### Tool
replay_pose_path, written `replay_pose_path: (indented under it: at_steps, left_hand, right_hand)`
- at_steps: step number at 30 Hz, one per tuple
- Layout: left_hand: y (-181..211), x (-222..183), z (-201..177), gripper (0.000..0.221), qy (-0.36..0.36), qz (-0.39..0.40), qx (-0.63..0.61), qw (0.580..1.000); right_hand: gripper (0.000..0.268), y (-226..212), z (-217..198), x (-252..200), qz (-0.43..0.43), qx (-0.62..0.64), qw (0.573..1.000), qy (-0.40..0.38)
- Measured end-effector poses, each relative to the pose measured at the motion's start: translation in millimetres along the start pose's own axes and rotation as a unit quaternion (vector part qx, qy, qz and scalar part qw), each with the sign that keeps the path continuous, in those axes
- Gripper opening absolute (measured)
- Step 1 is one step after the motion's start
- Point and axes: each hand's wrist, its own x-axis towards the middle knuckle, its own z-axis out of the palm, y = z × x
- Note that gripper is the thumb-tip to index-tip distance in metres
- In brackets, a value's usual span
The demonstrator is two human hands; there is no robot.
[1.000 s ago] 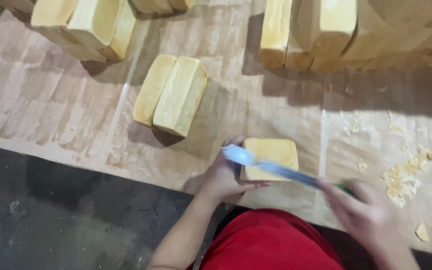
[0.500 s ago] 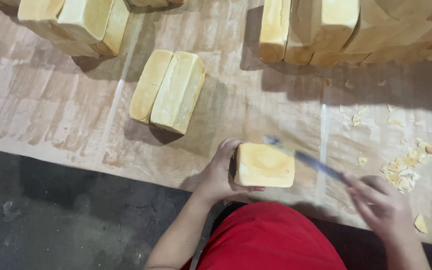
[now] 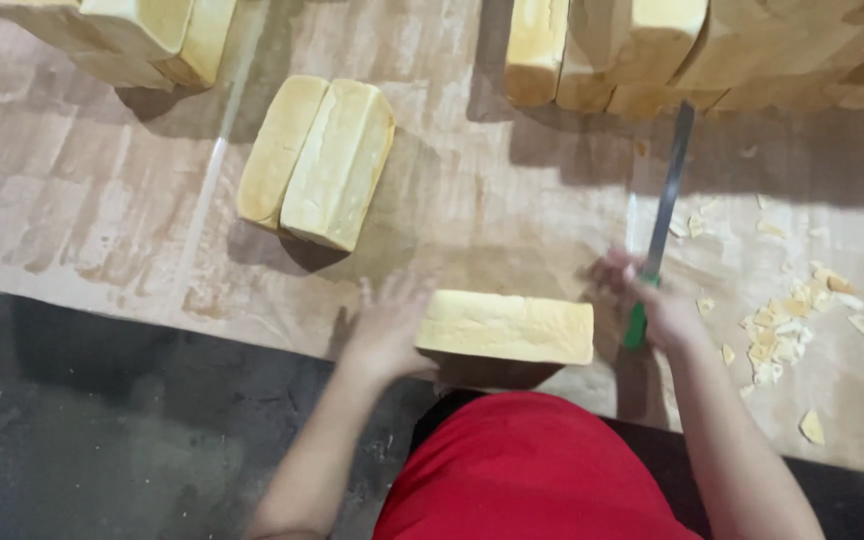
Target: The person uses a knife to trim the crusts off several loaves of bread, rotating each loaf to reach all sides before stacking the finished pieces.
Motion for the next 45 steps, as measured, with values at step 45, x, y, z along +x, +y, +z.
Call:
replay_pose_path:
  at_steps: [45]
  left_hand:
    - [109.1, 30.5, -6.3, 0.108, 0.187, 0.122, -0.444, 0.868]
  right_hand:
    - [0.034, -152.7, 92.9, -200.7, -0.386, -0.694, 0.602, 0.087]
